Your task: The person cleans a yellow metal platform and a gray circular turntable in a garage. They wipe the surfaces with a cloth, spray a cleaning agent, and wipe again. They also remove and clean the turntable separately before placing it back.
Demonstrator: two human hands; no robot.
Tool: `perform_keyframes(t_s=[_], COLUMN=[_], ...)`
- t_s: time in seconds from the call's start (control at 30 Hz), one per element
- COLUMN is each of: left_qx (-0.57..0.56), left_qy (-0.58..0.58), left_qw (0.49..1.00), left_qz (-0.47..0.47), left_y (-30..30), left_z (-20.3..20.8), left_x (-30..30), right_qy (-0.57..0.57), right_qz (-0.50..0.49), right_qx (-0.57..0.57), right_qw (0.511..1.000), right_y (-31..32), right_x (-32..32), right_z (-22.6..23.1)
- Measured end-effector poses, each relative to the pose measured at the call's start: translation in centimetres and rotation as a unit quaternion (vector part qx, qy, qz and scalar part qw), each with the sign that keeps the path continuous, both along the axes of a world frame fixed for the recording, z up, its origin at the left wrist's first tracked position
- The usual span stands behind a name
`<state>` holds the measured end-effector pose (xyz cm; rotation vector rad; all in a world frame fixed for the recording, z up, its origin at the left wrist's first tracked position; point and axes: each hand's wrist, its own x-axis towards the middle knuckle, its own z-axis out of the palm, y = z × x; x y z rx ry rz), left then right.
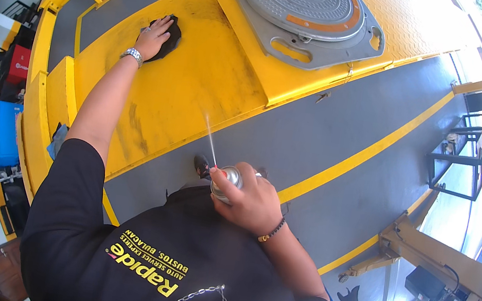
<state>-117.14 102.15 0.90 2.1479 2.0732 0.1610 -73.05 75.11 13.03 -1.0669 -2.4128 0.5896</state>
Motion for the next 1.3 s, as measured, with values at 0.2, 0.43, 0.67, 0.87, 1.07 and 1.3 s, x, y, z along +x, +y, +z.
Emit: perform_keyframes(t_s=[0.2, 0.43, 0.67, 0.87, 1.07, 1.3], left_qx=[0.009, 0.055, 0.051, 0.089, 0.037, 0.08], left_qy=[-0.083, 0.057, 0.01, -0.002, 0.078, 0.0], left_qw=[0.996, 0.996, 0.992, 0.995, 0.996, 0.996], left_qz=[0.021, 0.046, -0.119, -0.054, -0.002, -0.032], left_y=[-5.9, -16.8, -16.2, -11.5, -20.1, -13.5], left_z=[0.4, 1.3, 3.5, 2.2, 3.0, 2.1], left_x=[-0.5, 7.0, 23.1, 25.4, 23.2, 28.8], right_qy=[0.034, 0.049, 0.162, 0.189, 0.203, 0.193], right_qz=[-0.022, 0.136, -0.008, -0.012, -0.053, -0.028], right_qx=[0.024, 0.0, 0.003, -0.005, -0.015, 0.013], right_qw=[0.999, 0.99, 0.987, 0.982, 0.978, 0.981], right_y=[3.9, 4.9, 6.0, 6.5, 4.5, 4.3], right_x=[2.9, 2.7, 11.8, 11.6, 15.1, 12.4], right_z=[-1.0, -0.4, -3.3, -2.9, -3.8, -2.8])
